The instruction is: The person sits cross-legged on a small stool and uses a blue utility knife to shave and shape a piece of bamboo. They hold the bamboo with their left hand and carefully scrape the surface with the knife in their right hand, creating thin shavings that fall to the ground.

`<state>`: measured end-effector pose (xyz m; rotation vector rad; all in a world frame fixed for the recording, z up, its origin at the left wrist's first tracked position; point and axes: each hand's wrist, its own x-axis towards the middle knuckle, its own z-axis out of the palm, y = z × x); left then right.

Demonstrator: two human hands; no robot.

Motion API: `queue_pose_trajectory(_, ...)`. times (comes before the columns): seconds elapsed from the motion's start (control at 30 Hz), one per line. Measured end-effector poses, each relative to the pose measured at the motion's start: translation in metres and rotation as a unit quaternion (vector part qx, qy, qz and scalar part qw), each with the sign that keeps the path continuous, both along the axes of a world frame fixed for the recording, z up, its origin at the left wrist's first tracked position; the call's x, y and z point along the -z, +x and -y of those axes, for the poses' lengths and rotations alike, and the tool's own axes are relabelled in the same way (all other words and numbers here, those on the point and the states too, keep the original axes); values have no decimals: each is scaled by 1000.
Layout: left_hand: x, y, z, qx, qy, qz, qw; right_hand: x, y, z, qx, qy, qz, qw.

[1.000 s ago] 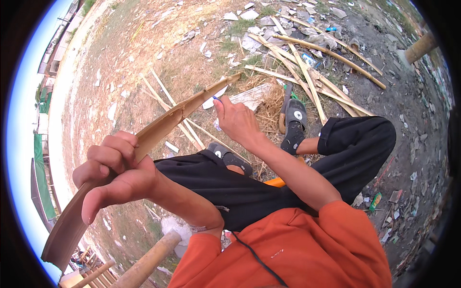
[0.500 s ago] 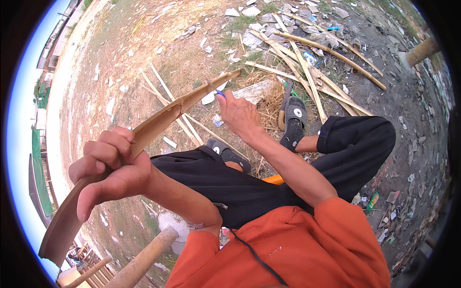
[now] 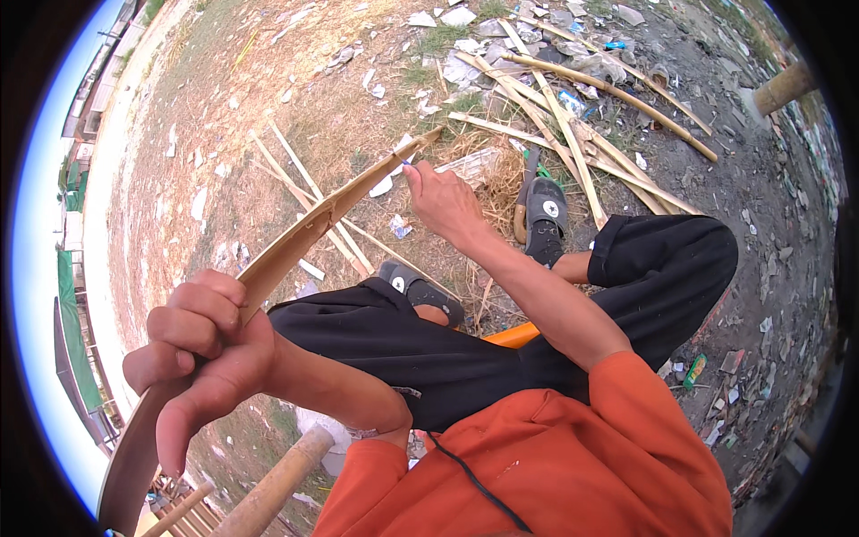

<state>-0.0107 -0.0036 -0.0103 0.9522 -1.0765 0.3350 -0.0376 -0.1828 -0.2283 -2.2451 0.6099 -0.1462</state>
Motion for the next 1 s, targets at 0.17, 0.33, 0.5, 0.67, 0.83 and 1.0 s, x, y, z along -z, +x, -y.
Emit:
queue_pose_trajectory(0.17,1,-1,2,7,1,-2,1000,39,18,24,21,-22,-29,999)
queue_pose_trajectory(0.33,-1,-2,11,76,17,-2,997,100,18,50,16,-101,-25,994)
queue_pose_trajectory(0.5,-1,2,-3,2,6,-11,1000,98,31,83,-63,-281,75,955)
queue_pose_trajectory(0.67,1,3,7,65,17,42,997,55,11,95,8,-242,21,970)
queue_pose_trajectory(0.83,-5,17,-3,186,59,127,973,-11,-32,62,61,44,59,995)
queue_pose_trajectory(1.0,-10,19,-10,234,77,141,959,-76,-74,-15,-59,287,107,950)
